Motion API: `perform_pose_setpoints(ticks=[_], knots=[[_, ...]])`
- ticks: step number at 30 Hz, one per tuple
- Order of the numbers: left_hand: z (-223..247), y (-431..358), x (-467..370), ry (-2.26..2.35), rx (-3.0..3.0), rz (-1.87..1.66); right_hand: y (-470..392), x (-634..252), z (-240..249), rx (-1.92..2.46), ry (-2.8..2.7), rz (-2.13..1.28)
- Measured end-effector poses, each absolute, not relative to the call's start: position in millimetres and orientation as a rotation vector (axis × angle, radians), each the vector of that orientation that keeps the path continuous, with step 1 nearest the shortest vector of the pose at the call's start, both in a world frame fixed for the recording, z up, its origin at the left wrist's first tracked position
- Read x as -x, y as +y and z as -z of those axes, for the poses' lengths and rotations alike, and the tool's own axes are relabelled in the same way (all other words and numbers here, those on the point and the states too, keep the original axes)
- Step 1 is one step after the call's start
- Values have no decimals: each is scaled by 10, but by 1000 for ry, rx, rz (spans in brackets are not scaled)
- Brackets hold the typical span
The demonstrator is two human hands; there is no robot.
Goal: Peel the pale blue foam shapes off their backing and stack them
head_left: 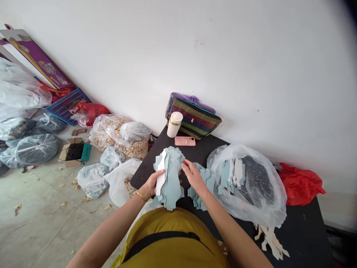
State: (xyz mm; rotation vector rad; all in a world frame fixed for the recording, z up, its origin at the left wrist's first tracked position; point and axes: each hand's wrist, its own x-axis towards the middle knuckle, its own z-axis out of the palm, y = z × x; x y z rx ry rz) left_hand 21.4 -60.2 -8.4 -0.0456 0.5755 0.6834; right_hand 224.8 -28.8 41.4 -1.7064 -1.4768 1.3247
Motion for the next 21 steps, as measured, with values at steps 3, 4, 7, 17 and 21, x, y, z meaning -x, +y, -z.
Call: perform_pose_setpoints(ticks=[3,4,7,17,21], knots=[[19,-594,-211,626,-31,-653,-328,-2280,-584,1643,-1682,-960],[-4,-591,-213,687,-62,-647,-321,-2257,-646,1600,-1770,-891],[-63,-585,-249,834,-138,-645,-227,-2088,-786,1594,-1942,-854],[-49,-647,-400,816,-145,-687,162,-1877,-627,1807,-1744,-1052],[63,-677,-389,724,14,-761,136,-1917,-542,1596,-1318,-1341]])
